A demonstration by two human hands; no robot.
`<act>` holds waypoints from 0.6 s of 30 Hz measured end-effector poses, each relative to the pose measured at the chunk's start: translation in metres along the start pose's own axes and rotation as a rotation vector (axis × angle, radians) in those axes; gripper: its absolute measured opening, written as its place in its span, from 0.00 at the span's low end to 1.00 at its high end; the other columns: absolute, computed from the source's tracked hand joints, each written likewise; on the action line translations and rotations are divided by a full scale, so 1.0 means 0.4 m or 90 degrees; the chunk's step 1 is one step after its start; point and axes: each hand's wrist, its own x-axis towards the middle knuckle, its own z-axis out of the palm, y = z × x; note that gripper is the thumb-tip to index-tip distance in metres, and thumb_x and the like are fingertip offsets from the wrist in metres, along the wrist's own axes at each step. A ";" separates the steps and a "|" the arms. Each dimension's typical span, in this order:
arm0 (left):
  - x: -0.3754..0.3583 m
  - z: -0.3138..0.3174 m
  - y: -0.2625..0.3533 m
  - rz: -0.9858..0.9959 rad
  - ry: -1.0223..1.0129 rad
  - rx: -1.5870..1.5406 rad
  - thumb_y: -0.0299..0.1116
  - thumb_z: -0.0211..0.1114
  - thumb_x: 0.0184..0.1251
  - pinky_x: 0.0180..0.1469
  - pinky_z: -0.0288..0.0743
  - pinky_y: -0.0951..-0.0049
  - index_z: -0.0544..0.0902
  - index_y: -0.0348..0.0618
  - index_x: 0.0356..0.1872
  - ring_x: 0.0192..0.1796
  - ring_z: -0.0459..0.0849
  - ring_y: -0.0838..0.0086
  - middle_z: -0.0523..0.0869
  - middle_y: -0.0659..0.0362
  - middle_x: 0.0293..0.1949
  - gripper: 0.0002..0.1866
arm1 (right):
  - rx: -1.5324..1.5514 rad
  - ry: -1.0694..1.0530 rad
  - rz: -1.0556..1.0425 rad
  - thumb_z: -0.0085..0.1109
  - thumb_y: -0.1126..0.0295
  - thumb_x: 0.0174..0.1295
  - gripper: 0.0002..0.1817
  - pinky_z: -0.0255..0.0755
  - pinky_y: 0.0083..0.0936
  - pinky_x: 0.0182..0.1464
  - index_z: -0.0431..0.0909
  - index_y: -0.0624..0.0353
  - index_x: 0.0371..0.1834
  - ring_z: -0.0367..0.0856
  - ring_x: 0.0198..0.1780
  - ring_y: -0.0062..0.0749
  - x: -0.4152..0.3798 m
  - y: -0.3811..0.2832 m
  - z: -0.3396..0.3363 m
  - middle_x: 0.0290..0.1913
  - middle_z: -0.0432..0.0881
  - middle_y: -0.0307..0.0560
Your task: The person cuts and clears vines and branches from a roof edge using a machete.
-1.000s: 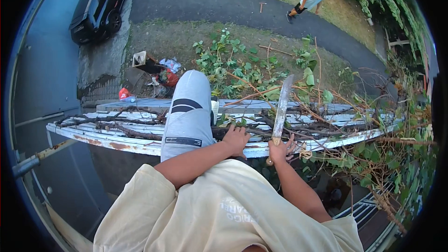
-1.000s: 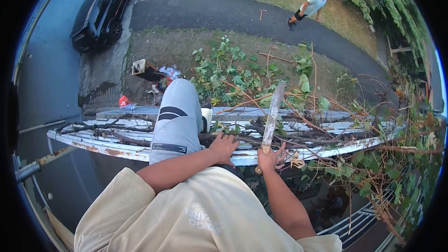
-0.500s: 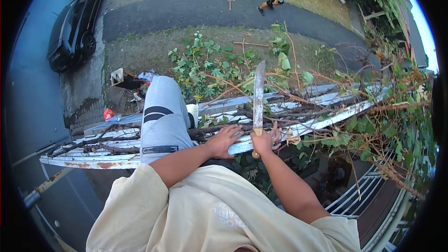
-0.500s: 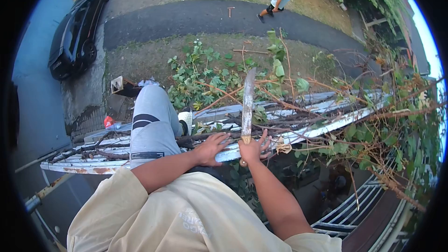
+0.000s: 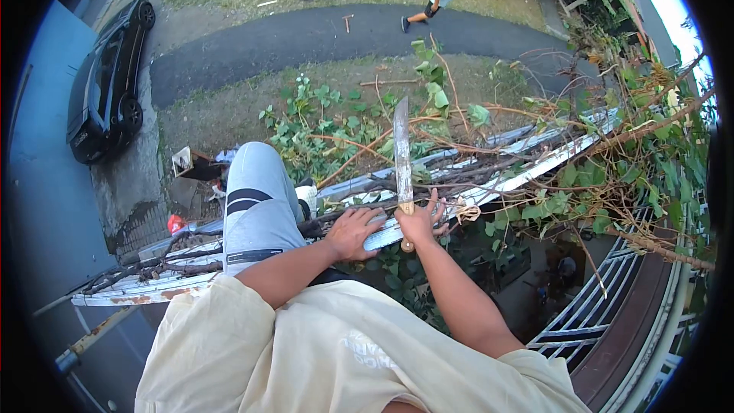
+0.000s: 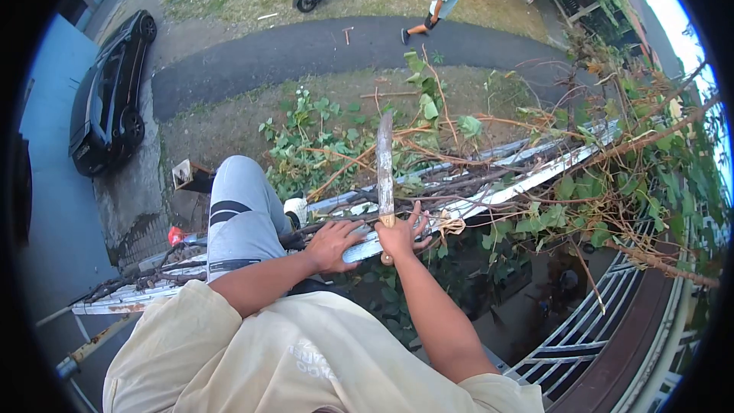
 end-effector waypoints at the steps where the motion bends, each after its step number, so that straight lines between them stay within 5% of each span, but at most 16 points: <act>1: -0.004 -0.007 0.005 0.008 -0.034 0.035 0.54 0.79 0.60 0.79 0.66 0.52 0.77 0.52 0.78 0.79 0.73 0.56 0.73 0.52 0.82 0.44 | 0.003 0.004 -0.008 0.70 0.46 0.58 0.23 0.23 0.85 0.79 0.96 0.45 0.51 0.22 0.92 0.62 -0.005 0.002 -0.004 0.96 0.26 0.43; 3: -0.012 0.013 0.009 0.028 -0.014 0.039 0.54 0.77 0.63 0.77 0.68 0.52 0.79 0.53 0.76 0.77 0.76 0.56 0.72 0.54 0.82 0.40 | 0.008 0.011 -0.025 0.70 0.47 0.58 0.23 0.23 0.85 0.79 0.96 0.48 0.49 0.22 0.91 0.67 -0.020 -0.002 -0.019 0.96 0.24 0.50; 9: -0.023 0.063 0.046 -0.057 0.068 0.049 0.48 0.79 0.63 0.74 0.69 0.51 0.80 0.51 0.72 0.72 0.80 0.56 0.78 0.55 0.77 0.36 | 0.009 -0.030 -0.023 0.71 0.43 0.58 0.27 0.23 0.84 0.80 0.96 0.47 0.54 0.17 0.91 0.67 -0.030 -0.021 -0.044 0.95 0.23 0.50; 12: -0.029 0.057 0.064 -0.119 0.041 0.001 0.48 0.80 0.62 0.74 0.69 0.51 0.80 0.48 0.71 0.73 0.80 0.57 0.79 0.54 0.75 0.37 | -0.030 -0.044 -0.037 0.72 0.42 0.59 0.27 0.24 0.81 0.81 0.96 0.46 0.56 0.15 0.91 0.65 -0.002 -0.003 -0.026 0.95 0.21 0.47; 16: -0.016 0.044 0.062 -0.145 0.002 0.025 0.52 0.79 0.63 0.75 0.68 0.49 0.82 0.44 0.70 0.75 0.78 0.57 0.77 0.52 0.76 0.37 | -0.035 -0.077 -0.021 0.74 0.35 0.61 0.31 0.24 0.88 0.77 0.95 0.43 0.58 0.16 0.92 0.61 -0.007 -0.003 -0.038 0.95 0.20 0.39; 18: -0.011 0.034 0.064 -0.155 -0.051 0.039 0.55 0.77 0.66 0.78 0.65 0.45 0.83 0.43 0.71 0.78 0.74 0.56 0.74 0.50 0.78 0.38 | -0.089 -0.078 -0.053 0.73 0.33 0.62 0.30 0.29 0.86 0.79 0.95 0.40 0.59 0.19 0.93 0.61 -0.021 -0.012 -0.064 0.95 0.23 0.43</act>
